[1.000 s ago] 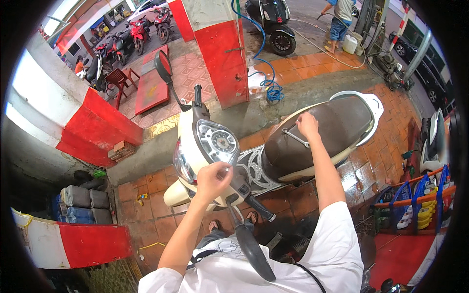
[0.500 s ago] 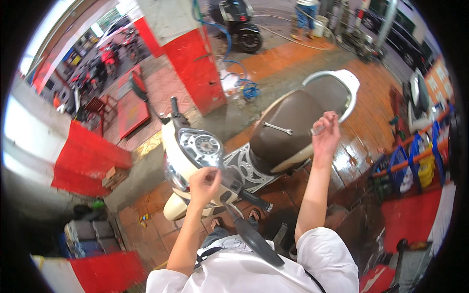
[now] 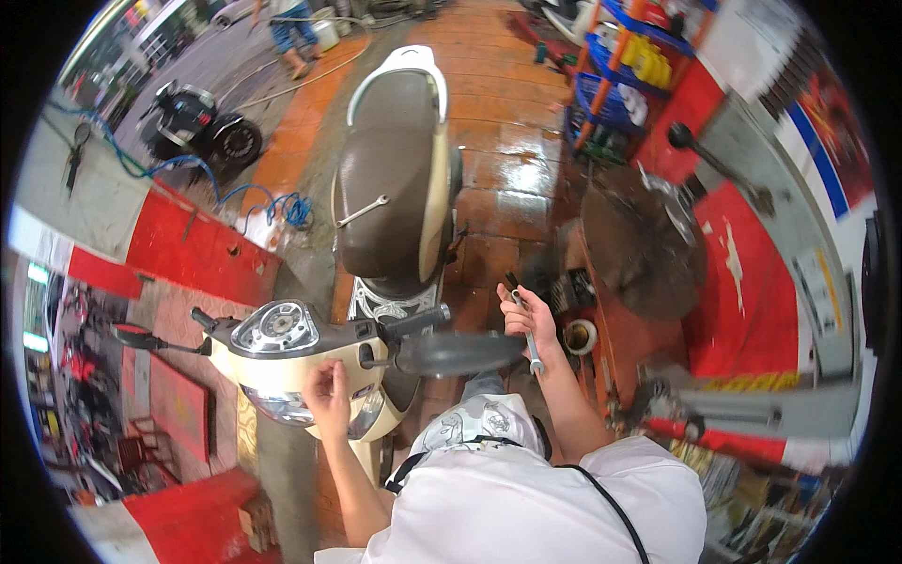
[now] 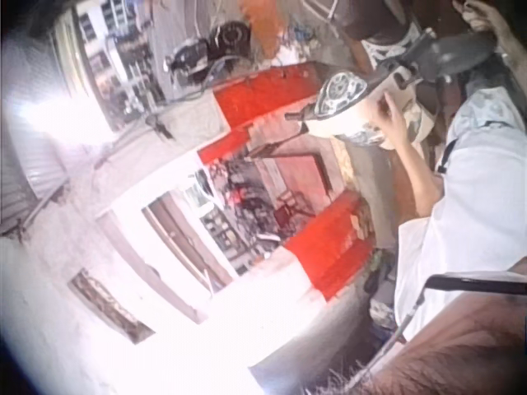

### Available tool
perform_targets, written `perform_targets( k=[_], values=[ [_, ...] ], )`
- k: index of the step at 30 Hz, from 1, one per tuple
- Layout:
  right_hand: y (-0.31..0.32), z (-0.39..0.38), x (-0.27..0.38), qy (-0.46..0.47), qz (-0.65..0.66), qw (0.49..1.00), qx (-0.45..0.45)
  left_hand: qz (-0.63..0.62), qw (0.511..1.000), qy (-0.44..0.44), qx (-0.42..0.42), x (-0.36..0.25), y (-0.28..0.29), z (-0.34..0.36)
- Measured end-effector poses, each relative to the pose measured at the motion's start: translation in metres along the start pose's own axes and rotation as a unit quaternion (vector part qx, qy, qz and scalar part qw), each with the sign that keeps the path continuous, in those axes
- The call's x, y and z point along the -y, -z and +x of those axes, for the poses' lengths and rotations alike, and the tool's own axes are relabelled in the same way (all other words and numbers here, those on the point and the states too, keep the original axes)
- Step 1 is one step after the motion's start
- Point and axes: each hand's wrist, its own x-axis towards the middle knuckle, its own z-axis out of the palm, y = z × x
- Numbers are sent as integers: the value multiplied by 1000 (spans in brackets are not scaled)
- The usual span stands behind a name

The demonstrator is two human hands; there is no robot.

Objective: The person removes a side mirror from a motorcycle with a wrench, places it on the seat, and then uses the wrench to tighten the mirror mount on the handlebar.

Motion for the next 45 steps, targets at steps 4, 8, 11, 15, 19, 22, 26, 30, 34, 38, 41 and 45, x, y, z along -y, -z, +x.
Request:
perform_targets(
  k=[4, 8, 11, 15, 19, 22, 26, 30, 34, 38, 41, 45],
  values=[
    [1, -42, -52, 74, 42, 995, 55, -17, 994, -13, 108, 16, 7, -43],
    [8, -65, -103, 132, 50, 990, 13, -53, 979, 23, 197, 32, 24, -85],
    [-7, -80, -133, 114, 23, 993, 0, -38, 970, -15, 239, 44, 30, -107],
    [19, -99, -151, 118, -52, 991, -34, -39, 962, -15, 271, 16, 33, -124],
    [42, -77, -174, 8, -219, 957, -188, -2, 965, -9, 261, 7, 49, -127],
    [29, -45, -196, -39, -416, 880, -225, 24, 976, -22, 217, -2, 63, -125],
    [-15, 7, -214, 70, -615, 763, -184, 60, 991, -36, 118, 2, 62, -120],
    [-16, 57, -201, 160, -802, 568, -92, 166, 976, -141, 24, -19, 28, -90],
    [4, 87, -178, 110, -854, 507, -32, 252, 952, -175, -12, -25, -5, -59],
    [14, 93, -176, 155, -886, 436, -12, 289, 935, -204, -17, -7, -16, -32],
    [11, 87, -175, 138, -865, 483, -10, 274, 947, -168, -16, -16, -17, -27],
    [6, 87, -175, 128, -855, 502, 0, 265, 942, -204, -32, -24, -17, -26]
  ],
)
